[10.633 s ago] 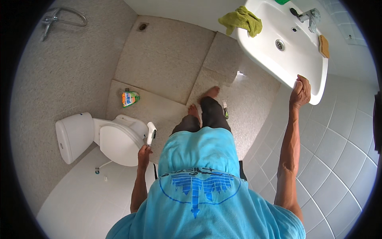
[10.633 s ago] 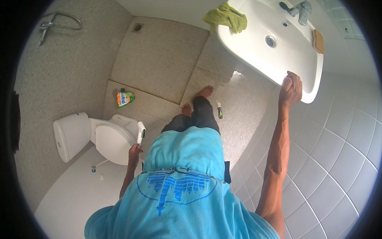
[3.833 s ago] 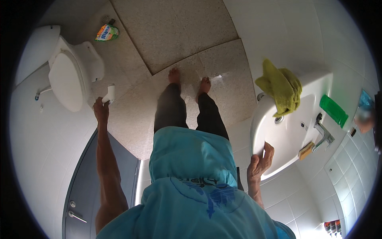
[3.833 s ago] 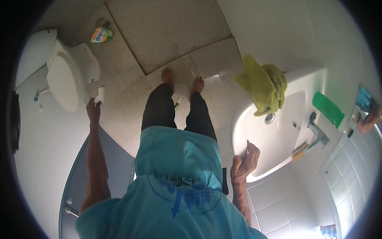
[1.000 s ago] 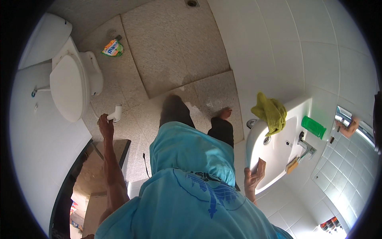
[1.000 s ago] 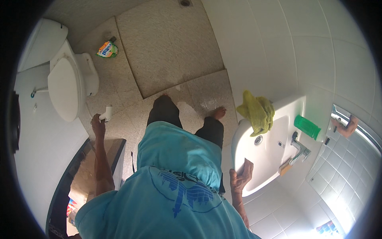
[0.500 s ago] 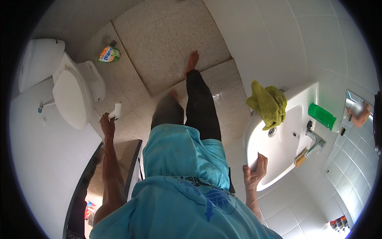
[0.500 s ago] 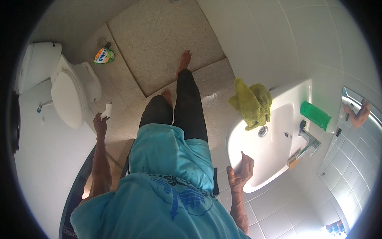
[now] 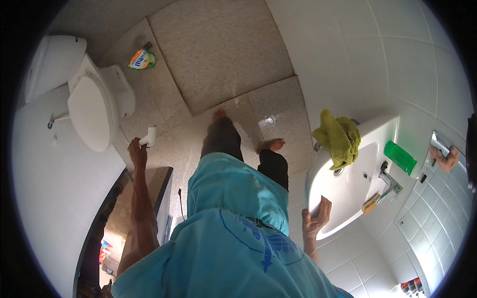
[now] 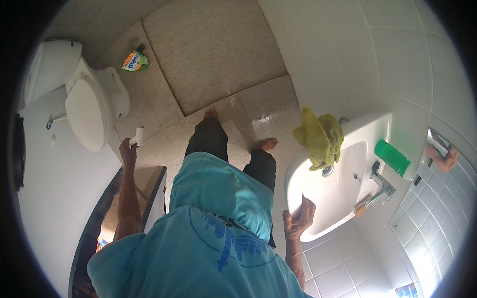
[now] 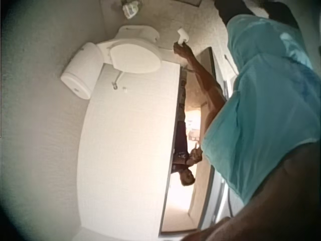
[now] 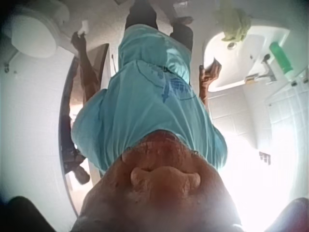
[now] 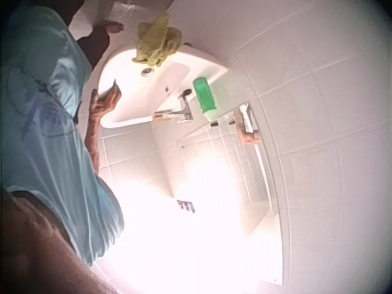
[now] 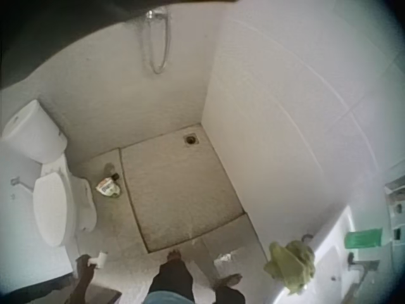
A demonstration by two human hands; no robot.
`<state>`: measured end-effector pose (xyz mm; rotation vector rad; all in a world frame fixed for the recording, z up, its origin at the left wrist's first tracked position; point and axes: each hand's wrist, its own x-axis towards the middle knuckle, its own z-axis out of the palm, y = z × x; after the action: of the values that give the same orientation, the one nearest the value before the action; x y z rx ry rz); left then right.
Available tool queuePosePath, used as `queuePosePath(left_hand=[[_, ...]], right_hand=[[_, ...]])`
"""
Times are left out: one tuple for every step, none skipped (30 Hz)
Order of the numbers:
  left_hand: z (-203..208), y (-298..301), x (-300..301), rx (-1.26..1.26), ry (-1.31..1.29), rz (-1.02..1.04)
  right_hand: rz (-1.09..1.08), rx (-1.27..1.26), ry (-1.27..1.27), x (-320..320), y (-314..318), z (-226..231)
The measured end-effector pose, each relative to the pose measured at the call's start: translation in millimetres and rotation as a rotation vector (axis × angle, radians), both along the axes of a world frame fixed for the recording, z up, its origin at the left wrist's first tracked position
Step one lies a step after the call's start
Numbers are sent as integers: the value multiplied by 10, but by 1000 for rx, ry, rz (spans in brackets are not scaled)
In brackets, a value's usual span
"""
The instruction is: The person sprays water on the bathroom floor using a handheld bidet sprayer, then kneels to scrub the tiles with a small brush and wipes the area with a cloth. Another person briefly enters to hand over a cleaning product.
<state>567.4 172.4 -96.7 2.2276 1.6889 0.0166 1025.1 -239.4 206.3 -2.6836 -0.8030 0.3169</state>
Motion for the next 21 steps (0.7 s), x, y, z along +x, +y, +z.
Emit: queuePosePath(left_hand=[[-8,10,26,-4,25,-7],[5,16,41,-12,64,-20],[19,31,54,-22,57,-32],[25,56,83,-30,57,-47],[29,84,109,-34,59,-53],[31,110,133,-31,56,-57],[35,137,147,-26,59,-53],[30,168,159,-27,74,-38],[24,203,162,-48,88,-34],[18,238,152,-76,116,-18],[19,274,126,-87,147,-7],[17,295,99,-90,139,9],[15,305,69,-79,132,15],[26,298,23,-97,158,44],[47,281,-28,-71,130,18],[62,254,-62,-69,129,15],[83,223,-92,-82,147,24],[112,183,-116,-61,131,7],[142,146,-126,-55,133,1],[167,121,-121,-54,145,-3],[190,107,-107,-69,119,15]], right_hand=[[-8,-4,-3,-4,-5,-4],[-9,-3,-2,-5,-17,-6],[-10,0,0,-5,-25,-8],[-14,8,-1,0,-37,-15],[-20,8,2,4,-48,-20],[-24,9,3,11,-60,-31],[-28,8,6,14,-71,-35],[-31,17,8,21,-79,-45],[-32,27,10,21,-87,-49],[-31,37,13,26,-92,-51],[-33,37,20,24,-95,-49],[-35,41,26,27,-93,-45],[-37,36,34,27,-87,-40],[-37,45,38,28,-81,-33],[-28,45,45,28,-73,-27],[-23,44,46,28,-66,-21],[-13,47,47,30,-58,-16],[-11,47,45,31,-50,-11],[-9,42,45,34,-43,-9],[1,42,34,35,-37,-6],[9,34,25,38,-32,-7]])
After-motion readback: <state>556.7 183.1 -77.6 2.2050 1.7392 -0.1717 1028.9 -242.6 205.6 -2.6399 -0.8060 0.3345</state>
